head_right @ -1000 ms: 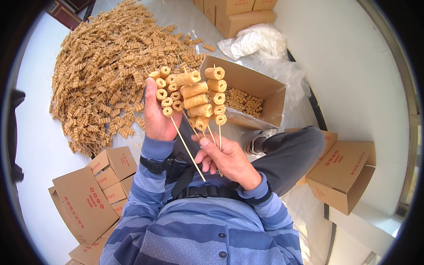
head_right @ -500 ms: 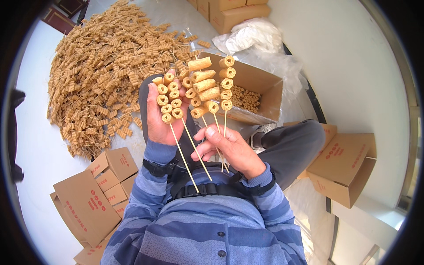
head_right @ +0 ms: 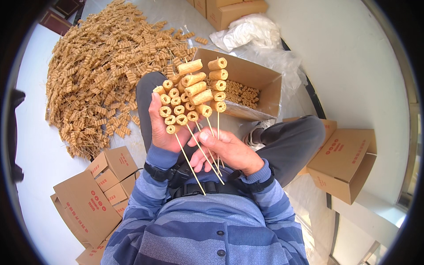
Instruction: The person threads small ring-shaped snacks onto wooden skewers and places the completed skewers into a cardboard box. The person repeatedly picks up skewers from a large pile, aligns them, and arranges them in the box.
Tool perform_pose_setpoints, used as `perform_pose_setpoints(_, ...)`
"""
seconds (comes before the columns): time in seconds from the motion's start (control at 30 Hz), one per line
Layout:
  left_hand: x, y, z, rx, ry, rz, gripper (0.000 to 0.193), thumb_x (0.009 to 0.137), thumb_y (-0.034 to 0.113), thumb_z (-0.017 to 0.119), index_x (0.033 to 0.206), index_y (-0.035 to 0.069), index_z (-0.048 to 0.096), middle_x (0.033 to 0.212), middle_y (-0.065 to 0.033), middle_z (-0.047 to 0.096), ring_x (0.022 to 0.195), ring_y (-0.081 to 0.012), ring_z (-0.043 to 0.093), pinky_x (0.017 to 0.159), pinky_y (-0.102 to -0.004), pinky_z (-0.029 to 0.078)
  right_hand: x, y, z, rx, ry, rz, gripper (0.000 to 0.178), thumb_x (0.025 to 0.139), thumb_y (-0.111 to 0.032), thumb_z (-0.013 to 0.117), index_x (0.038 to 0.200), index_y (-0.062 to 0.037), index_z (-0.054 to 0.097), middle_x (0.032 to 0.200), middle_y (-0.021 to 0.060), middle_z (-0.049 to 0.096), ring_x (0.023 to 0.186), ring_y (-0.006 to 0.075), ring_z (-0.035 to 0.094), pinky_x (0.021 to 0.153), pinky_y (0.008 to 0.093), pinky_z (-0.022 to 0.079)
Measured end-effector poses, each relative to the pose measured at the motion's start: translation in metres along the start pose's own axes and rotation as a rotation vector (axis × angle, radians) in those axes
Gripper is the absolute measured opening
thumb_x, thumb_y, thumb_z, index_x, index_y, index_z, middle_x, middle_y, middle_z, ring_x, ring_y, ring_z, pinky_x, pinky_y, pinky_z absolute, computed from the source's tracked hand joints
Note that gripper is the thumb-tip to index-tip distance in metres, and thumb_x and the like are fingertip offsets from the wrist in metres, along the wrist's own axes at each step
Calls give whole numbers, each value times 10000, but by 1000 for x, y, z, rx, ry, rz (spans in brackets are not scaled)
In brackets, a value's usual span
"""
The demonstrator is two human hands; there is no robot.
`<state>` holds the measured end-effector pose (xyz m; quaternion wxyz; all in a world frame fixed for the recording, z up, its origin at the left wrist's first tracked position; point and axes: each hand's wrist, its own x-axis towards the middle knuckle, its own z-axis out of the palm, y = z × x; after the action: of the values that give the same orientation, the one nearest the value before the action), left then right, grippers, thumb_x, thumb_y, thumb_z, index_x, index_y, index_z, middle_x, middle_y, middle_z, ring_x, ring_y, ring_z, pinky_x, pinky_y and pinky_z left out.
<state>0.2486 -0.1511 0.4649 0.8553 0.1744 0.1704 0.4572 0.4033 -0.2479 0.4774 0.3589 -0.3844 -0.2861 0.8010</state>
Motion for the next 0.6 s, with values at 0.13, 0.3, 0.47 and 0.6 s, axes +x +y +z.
perform_pose_setpoints(0.13,6,5,-12,-23,4,16,667,1000,598,445,1369,44,493,1244,-129,620,1113,-290,629,928,-470,544,1,1,1,-177,206,-116,435,1079,-400,424,1253,-16,529,969,157,723,826,201,717,658,271,556)
perform_pose_setpoints(0.3,14,12,-30,-43,-12,33,583,1001,574,482,1233,44,550,1034,-110,625,936,-261,630,805,-403,556,-4,-7,-8,-316,506,-112,395,1079,-382,443,1205,-28,564,694,57,648,581,113,622,503,215,450)
perform_pose_setpoints(0.47,14,7,-29,41,14,74,579,987,570,520,1226,44,549,1028,-112,615,926,-253,610,788,-377,527,-5,-7,-7,-322,488,-171,382,1090,-379,413,1195,-53,581,543,1,512,444,65,456,457,214,360)
perform_pose_setpoints(0.6,13,4,-23,53,6,148,599,992,559,519,1240,14,539,1026,-128,636,950,-253,633,816,-366,545,-2,-4,-2,-385,486,-165,381,1089,-380,423,1167,-51,598,533,-8,487,447,53,432,457,222,352)
